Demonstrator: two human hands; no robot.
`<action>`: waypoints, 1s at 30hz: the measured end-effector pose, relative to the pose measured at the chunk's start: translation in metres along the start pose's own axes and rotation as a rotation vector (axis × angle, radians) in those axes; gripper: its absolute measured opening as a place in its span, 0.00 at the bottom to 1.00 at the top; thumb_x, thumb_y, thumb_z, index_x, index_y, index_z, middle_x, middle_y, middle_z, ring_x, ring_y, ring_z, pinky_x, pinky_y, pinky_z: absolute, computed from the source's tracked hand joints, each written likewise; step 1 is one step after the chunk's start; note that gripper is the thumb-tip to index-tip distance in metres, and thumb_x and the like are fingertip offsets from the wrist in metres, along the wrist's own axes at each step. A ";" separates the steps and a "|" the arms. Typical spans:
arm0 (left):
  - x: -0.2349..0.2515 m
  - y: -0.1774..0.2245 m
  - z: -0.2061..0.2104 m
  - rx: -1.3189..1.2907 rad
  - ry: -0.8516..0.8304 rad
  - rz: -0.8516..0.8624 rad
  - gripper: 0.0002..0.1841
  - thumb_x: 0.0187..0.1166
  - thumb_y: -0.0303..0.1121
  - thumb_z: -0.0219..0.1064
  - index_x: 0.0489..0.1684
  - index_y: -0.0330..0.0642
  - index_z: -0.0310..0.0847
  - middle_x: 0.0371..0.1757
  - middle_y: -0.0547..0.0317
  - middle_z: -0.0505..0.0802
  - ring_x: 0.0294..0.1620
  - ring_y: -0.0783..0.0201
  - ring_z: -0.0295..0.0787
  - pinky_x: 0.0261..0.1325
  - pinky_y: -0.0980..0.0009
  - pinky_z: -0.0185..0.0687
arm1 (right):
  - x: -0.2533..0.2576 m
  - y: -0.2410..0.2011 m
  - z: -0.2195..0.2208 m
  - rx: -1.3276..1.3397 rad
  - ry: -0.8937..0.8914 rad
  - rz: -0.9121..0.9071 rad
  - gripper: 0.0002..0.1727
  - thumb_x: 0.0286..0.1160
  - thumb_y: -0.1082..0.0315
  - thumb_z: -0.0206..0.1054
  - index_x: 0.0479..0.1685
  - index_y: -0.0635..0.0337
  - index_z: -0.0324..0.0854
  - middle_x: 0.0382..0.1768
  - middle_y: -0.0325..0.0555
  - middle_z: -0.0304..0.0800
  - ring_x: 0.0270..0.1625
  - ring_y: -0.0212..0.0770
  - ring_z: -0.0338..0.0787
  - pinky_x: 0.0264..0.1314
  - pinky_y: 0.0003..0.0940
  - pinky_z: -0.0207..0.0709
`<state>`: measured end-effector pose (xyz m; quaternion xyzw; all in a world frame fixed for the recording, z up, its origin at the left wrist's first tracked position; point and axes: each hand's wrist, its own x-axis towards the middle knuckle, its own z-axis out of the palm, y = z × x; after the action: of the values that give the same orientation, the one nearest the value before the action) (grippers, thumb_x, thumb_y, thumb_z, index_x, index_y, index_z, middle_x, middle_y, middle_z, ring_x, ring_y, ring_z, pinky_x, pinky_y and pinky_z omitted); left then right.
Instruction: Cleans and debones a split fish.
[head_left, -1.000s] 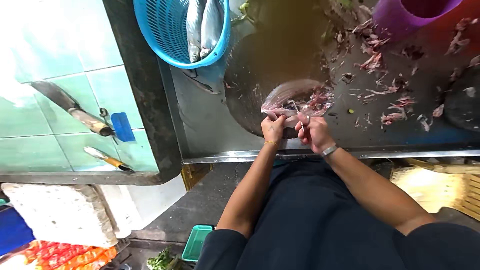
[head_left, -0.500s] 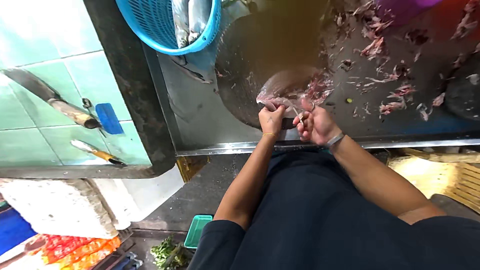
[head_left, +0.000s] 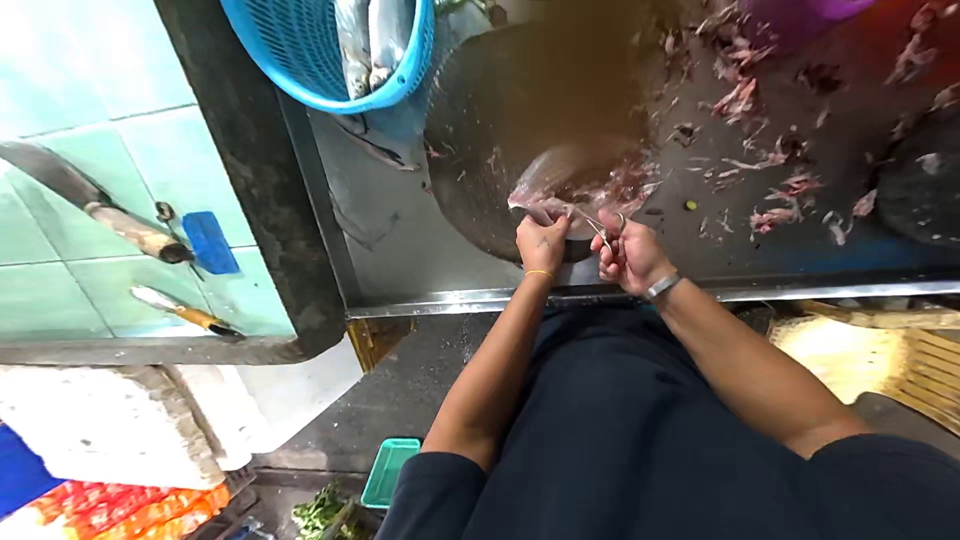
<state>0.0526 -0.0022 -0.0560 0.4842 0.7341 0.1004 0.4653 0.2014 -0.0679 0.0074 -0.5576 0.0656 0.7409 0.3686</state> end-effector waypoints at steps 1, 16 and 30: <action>0.004 0.002 -0.001 -0.001 0.001 0.007 0.18 0.64 0.43 0.80 0.43 0.39 0.89 0.39 0.50 0.95 0.46 0.53 0.93 0.55 0.45 0.86 | 0.000 -0.002 0.001 -0.003 -0.014 -0.025 0.31 0.90 0.40 0.51 0.28 0.55 0.81 0.12 0.35 0.79 0.11 0.30 0.76 0.13 0.27 0.73; -0.009 0.005 -0.001 0.056 0.013 -0.016 0.20 0.62 0.43 0.82 0.46 0.39 0.88 0.42 0.50 0.94 0.50 0.52 0.92 0.57 0.45 0.85 | -0.007 0.001 -0.010 -0.040 -0.081 0.015 0.35 0.90 0.34 0.44 0.29 0.53 0.80 0.14 0.36 0.82 0.13 0.31 0.79 0.16 0.27 0.76; -0.010 0.011 -0.001 0.098 -0.001 -0.010 0.24 0.63 0.45 0.81 0.51 0.36 0.87 0.45 0.46 0.94 0.53 0.48 0.92 0.60 0.42 0.83 | -0.005 0.006 -0.016 0.025 -0.042 0.028 0.34 0.89 0.33 0.44 0.26 0.51 0.78 0.12 0.33 0.77 0.12 0.30 0.75 0.16 0.28 0.74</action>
<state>0.0593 -0.0043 -0.0432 0.5030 0.7403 0.0616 0.4418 0.2106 -0.0831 0.0038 -0.5362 0.0750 0.7568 0.3662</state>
